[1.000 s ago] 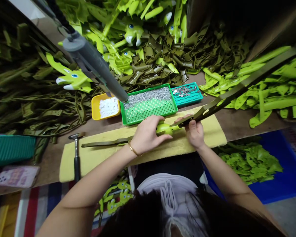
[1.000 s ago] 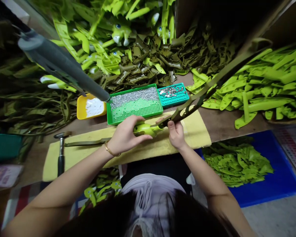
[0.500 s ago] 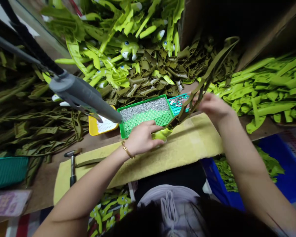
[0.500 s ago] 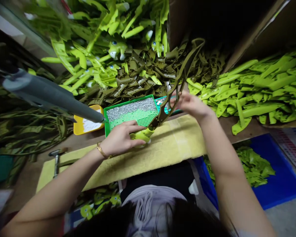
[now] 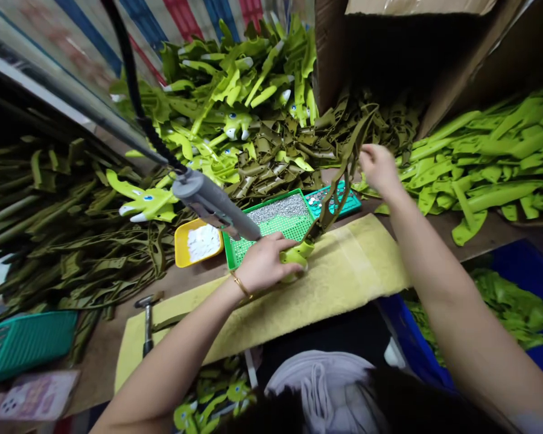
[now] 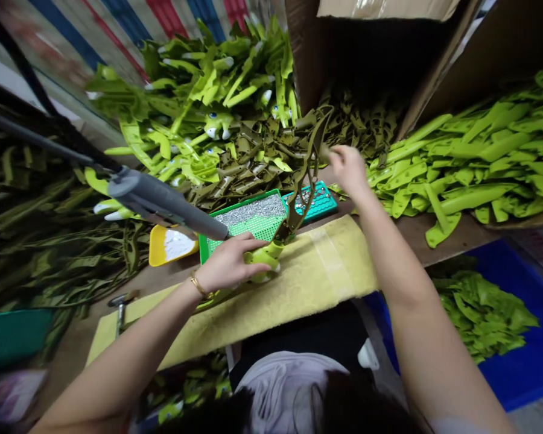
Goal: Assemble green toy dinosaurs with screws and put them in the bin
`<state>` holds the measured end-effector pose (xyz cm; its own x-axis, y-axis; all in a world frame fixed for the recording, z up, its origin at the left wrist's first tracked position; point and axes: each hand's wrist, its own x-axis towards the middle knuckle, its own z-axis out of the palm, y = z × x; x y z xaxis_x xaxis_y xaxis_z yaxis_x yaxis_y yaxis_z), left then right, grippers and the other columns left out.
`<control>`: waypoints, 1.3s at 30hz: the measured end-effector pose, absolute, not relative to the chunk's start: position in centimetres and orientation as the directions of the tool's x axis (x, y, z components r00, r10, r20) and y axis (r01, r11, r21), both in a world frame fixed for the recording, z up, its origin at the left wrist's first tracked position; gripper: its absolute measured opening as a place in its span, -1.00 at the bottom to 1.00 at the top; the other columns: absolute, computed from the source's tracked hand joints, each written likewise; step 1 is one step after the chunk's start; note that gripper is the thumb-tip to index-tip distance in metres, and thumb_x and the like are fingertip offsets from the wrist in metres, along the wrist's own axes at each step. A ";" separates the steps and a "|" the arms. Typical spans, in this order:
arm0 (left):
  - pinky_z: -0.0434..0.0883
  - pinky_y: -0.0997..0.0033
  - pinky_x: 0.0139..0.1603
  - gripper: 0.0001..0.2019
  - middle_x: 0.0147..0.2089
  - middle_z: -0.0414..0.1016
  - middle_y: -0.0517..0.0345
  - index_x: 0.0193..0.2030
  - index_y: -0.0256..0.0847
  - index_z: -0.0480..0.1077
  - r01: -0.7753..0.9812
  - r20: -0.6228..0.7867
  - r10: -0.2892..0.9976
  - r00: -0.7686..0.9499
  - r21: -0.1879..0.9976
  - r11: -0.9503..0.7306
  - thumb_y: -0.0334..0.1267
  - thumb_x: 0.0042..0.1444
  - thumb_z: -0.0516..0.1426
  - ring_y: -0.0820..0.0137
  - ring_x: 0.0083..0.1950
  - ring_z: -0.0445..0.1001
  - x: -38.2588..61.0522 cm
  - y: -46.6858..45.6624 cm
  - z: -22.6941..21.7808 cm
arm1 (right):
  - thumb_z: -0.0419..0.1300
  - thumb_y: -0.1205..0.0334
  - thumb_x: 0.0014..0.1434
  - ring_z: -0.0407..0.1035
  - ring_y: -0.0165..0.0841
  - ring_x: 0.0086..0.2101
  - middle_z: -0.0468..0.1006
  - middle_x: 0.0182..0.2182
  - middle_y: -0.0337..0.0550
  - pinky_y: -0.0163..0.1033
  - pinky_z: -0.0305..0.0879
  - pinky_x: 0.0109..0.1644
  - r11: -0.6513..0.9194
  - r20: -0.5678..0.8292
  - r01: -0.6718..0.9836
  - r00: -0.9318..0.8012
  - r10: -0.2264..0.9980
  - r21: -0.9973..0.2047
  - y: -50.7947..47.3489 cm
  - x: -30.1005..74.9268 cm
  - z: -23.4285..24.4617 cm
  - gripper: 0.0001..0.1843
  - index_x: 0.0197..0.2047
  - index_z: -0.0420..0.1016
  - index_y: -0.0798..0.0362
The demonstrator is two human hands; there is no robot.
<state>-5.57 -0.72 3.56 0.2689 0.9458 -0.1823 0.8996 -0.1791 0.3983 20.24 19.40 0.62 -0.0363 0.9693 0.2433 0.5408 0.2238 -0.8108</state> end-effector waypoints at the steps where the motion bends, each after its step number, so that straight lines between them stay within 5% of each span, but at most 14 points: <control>1: 0.42 0.21 -0.19 -0.52 -0.22 0.43 0.07 0.05 -0.15 0.51 0.897 -0.186 0.944 0.272 0.404 -0.179 0.05 0.05 0.24 0.24 -0.22 0.47 -5.5 -0.5 3.4 | 0.05 0.04 0.27 0.40 -0.31 -0.27 0.50 -0.12 0.04 -0.10 0.35 -0.13 0.193 0.257 0.516 0.054 0.965 -0.834 17.7 21.8 1.1 -0.66 -0.03 0.40 0.09; 4: 0.40 0.22 -0.22 -0.51 -0.21 0.45 0.04 0.04 -0.16 0.52 0.903 -0.220 0.937 0.272 0.395 -0.170 0.07 0.03 0.24 0.21 -0.21 0.47 -4.5 0.5 3.3 | 0.26 -0.03 0.11 0.37 -0.35 -0.38 0.50 -0.28 -0.11 -0.18 0.34 -0.28 0.200 0.218 0.501 -0.022 0.976 -0.842 11.5 23.9 1.9 -0.65 -0.12 0.46 0.01; 7: 0.37 0.24 -0.21 -0.49 -0.18 0.47 0.01 0.04 -0.15 0.53 0.922 -0.261 0.929 0.261 0.353 -0.160 0.08 0.00 0.25 0.16 -0.15 0.46 -2.7 1.4 3.4 | 0.40 0.09 -0.03 0.38 -0.31 -0.26 0.45 -0.27 -0.17 -0.16 0.35 -0.15 0.413 0.169 0.519 -0.453 0.876 -0.749 6.4 22.2 1.6 -0.71 -0.25 0.49 -0.03; 9: 0.35 0.25 -0.20 -0.48 -0.17 0.46 0.00 0.06 -0.16 0.52 0.933 -0.277 0.928 0.249 0.325 -0.153 0.08 -0.01 0.25 0.15 -0.14 0.45 -1.6 1.6 3.5 | 0.36 0.12 0.02 0.36 -0.31 -0.26 0.38 -0.24 -0.17 -0.13 0.36 -0.13 0.505 0.133 0.535 -0.586 0.799 -0.678 4.7 20.6 1.1 -0.75 -0.21 0.49 -0.05; 15: 0.29 0.33 -0.26 -0.49 -0.19 0.44 0.04 0.06 -0.10 0.52 0.949 -0.257 0.942 0.217 0.283 -0.141 0.08 0.00 0.23 0.20 -0.17 0.44 -0.9 1.0 3.5 | 0.34 0.11 0.05 0.38 -0.27 -0.25 0.32 -0.13 -0.14 -0.05 0.41 -0.13 0.475 0.110 0.631 -0.527 0.843 -0.613 3.7 18.5 0.3 -0.65 -0.07 0.45 -0.11; 20: 0.27 0.33 -0.29 -0.54 -0.18 0.44 0.05 0.04 -0.12 0.53 0.953 -0.215 0.950 0.228 0.251 -0.171 0.02 0.02 0.23 0.20 -0.16 0.44 -0.9 0.2 3.8 | 0.29 0.17 0.10 0.34 -0.12 -0.03 0.31 -0.02 0.02 0.05 0.41 0.03 0.460 0.358 0.571 -0.290 0.888 -0.680 1.3 17.7 -0.7 -0.40 0.18 0.19 -0.02; 23: 0.30 0.29 -0.25 -0.53 -0.16 0.43 0.06 0.06 -0.13 0.52 0.949 -0.200 0.948 0.246 0.247 -0.194 0.00 0.01 0.24 0.19 -0.14 0.43 -1.1 -0.3 4.1 | 0.22 0.19 0.17 0.30 -0.14 0.05 0.31 0.00 0.04 0.05 0.41 0.10 0.545 0.444 0.468 -0.316 0.838 -0.696 0.3 17.8 -2.1 -0.40 0.23 0.11 -0.04; 30: 0.30 0.28 -0.21 -0.48 -0.14 0.43 0.05 0.11 -0.12 0.49 0.957 -0.230 0.943 0.239 0.220 -0.189 0.04 0.02 0.24 0.18 -0.09 0.43 -1.0 -0.2 4.2 | 0.26 0.22 0.13 0.33 -0.14 0.01 0.33 -0.04 -0.02 0.13 0.39 0.13 0.540 0.419 0.460 -0.345 0.840 -0.704 0.4 18.2 -3.0 -0.37 0.23 0.18 -0.09; 39: 0.26 0.28 -0.26 -0.50 -0.17 0.42 0.03 0.05 -0.15 0.52 0.951 -0.191 0.945 0.265 0.211 -0.224 0.06 0.01 0.25 0.18 -0.12 0.43 -1.2 -0.3 4.0 | 0.33 0.09 0.06 0.22 -0.03 0.20 0.15 0.26 0.06 0.27 0.31 0.20 0.442 0.377 0.353 -0.239 0.895 -0.825 0.8 17.1 -3.6 -0.03 0.38 -0.17 -0.20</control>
